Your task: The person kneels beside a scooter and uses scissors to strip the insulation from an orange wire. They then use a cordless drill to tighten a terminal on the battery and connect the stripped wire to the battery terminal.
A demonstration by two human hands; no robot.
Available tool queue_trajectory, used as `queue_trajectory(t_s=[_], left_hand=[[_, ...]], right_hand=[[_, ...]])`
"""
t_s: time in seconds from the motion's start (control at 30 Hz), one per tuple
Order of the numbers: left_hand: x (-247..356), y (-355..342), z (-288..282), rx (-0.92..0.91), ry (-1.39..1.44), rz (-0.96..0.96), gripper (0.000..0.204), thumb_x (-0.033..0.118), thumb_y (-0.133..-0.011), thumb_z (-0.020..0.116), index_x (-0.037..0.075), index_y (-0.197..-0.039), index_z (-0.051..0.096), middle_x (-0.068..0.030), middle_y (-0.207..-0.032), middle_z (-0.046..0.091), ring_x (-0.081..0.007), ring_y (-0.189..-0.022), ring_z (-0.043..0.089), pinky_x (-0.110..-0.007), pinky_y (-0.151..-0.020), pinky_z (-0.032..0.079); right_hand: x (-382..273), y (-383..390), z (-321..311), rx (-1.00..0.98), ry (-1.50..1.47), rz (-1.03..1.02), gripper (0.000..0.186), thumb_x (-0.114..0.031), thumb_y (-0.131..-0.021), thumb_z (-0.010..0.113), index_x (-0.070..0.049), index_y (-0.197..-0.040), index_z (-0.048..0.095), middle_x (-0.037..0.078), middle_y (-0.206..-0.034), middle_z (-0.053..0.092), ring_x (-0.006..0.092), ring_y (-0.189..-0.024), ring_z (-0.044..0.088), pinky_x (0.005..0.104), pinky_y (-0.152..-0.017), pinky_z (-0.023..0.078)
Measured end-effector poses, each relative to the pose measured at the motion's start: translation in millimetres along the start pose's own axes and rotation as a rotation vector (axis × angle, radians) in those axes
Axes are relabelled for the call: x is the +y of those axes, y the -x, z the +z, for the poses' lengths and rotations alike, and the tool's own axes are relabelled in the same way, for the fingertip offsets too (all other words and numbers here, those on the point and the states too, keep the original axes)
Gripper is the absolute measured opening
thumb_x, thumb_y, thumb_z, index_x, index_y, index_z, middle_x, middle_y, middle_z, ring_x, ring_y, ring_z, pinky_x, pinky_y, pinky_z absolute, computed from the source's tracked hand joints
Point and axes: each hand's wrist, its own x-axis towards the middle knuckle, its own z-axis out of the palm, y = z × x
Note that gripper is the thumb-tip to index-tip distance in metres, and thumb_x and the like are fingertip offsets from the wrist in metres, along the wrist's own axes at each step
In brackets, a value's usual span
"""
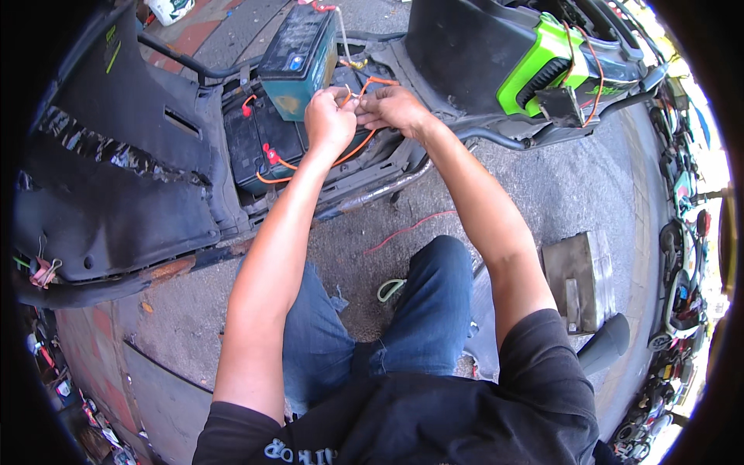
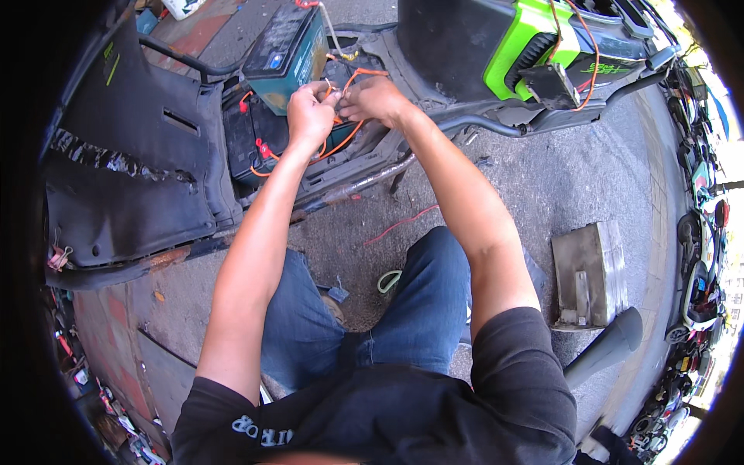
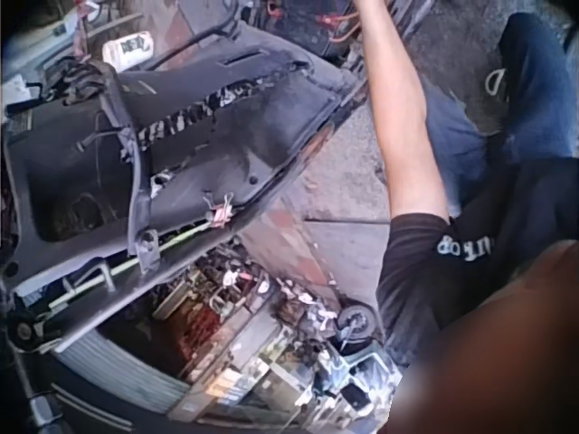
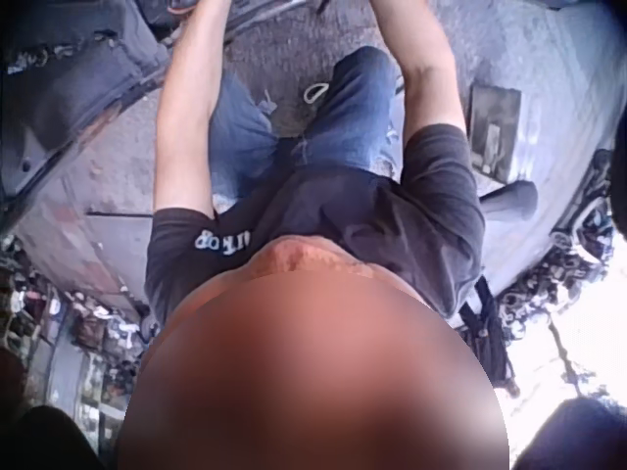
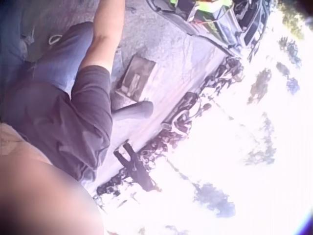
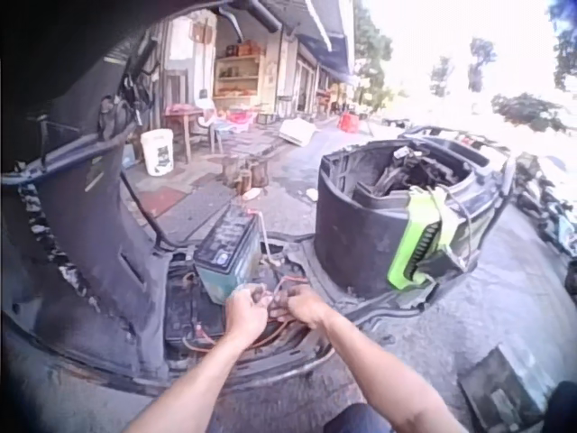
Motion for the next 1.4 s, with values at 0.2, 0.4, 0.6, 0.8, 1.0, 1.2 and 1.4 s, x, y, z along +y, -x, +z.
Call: queue_trajectory(t_s=[0.2, 0.4, 0.6, 0.8, 1.0, 1.2, 1.4], left_hand=[[1, 0, 12, -0.173, 0.027, -0.252, 0.024, 0.019, -0.087, 0.078, -0.005, -0.090, 0.076, -0.0200, -0.079, 0.073, -0.0320, -0.076, 0.070, -0.042, -0.070, 0.053], [-5, -5, 11, -0.246, 0.292, -0.473, 0.021, 0.017, -0.087, 0.081, -0.003, -0.084, 0.074, 0.0000, -0.062, 0.059, -0.0082, -0.046, 0.048, -0.028, -0.042, 0.036], [-5, -4, 15, -0.272, 0.338, -0.518, 0.018, 0.013, -0.087, 0.079, -0.003, -0.087, 0.074, 0.0000, -0.062, 0.058, -0.0088, -0.044, 0.047, -0.027, -0.042, 0.036], [-9, -3, 17, -0.240, 0.313, -0.445, 0.015, 0.012, -0.090, 0.076, -0.003, -0.093, 0.075, 0.0006, -0.064, 0.059, -0.0070, -0.047, 0.046, -0.026, -0.042, 0.033], [-9, -3, 18, -0.239, 0.347, -0.453, 0.014, 0.010, -0.091, 0.076, -0.004, -0.094, 0.075, 0.0008, -0.066, 0.060, -0.0060, -0.047, 0.043, -0.027, -0.042, 0.031], [-16, -4, 21, -0.240, 0.265, -0.382, 0.020, 0.012, -0.091, 0.076, -0.007, -0.099, 0.075, -0.0045, -0.076, 0.069, -0.0097, -0.064, 0.056, -0.028, -0.057, 0.043], [-17, -4, 21, -0.249, 0.153, -0.335, 0.025, 0.015, -0.086, 0.079, -0.007, -0.097, 0.076, -0.0189, -0.086, 0.075, -0.0228, -0.080, 0.071, -0.037, -0.074, 0.054]], right_hand=[[-1, 4, -14, -0.054, 0.105, -0.003, 0.024, -0.018, -0.101, 0.064, 0.003, -0.111, 0.071, 0.013, -0.108, 0.074, 0.0192, -0.091, 0.075, 0.0303, -0.078, 0.062], [2, 0, -19, -0.048, 0.166, -0.054, 0.020, -0.012, -0.098, 0.063, 0.004, -0.108, 0.071, 0.012, -0.102, 0.074, 0.0205, -0.086, 0.076, 0.0300, -0.073, 0.061], [9, 0, -19, -0.032, 0.157, -0.040, 0.020, -0.013, -0.098, 0.066, 0.002, -0.109, 0.071, 0.010, -0.100, 0.074, 0.0186, -0.087, 0.075, 0.0289, -0.076, 0.061], [8, -4, -18, -0.017, -0.050, 0.076, 0.029, -0.023, -0.099, 0.069, 0.002, -0.113, 0.071, 0.011, -0.108, 0.075, 0.0186, -0.099, 0.073, 0.0308, -0.087, 0.060], [8, -9, -16, -0.011, -0.046, 0.086, 0.030, -0.025, -0.098, 0.070, 0.002, -0.112, 0.071, 0.011, -0.107, 0.075, 0.0186, -0.094, 0.074, 0.0301, -0.084, 0.061], [5, -5, -29, -0.064, 0.143, 0.021, 0.024, -0.020, -0.099, 0.068, 0.003, -0.104, 0.070, 0.011, -0.099, 0.075, 0.0177, -0.086, 0.076, 0.0275, -0.074, 0.061], [0, -6, -32, -0.083, 0.284, -0.089, 0.024, -0.020, -0.099, 0.067, 0.004, -0.097, 0.069, 0.011, -0.095, 0.076, 0.0168, -0.081, 0.076, 0.0274, -0.071, 0.060]])
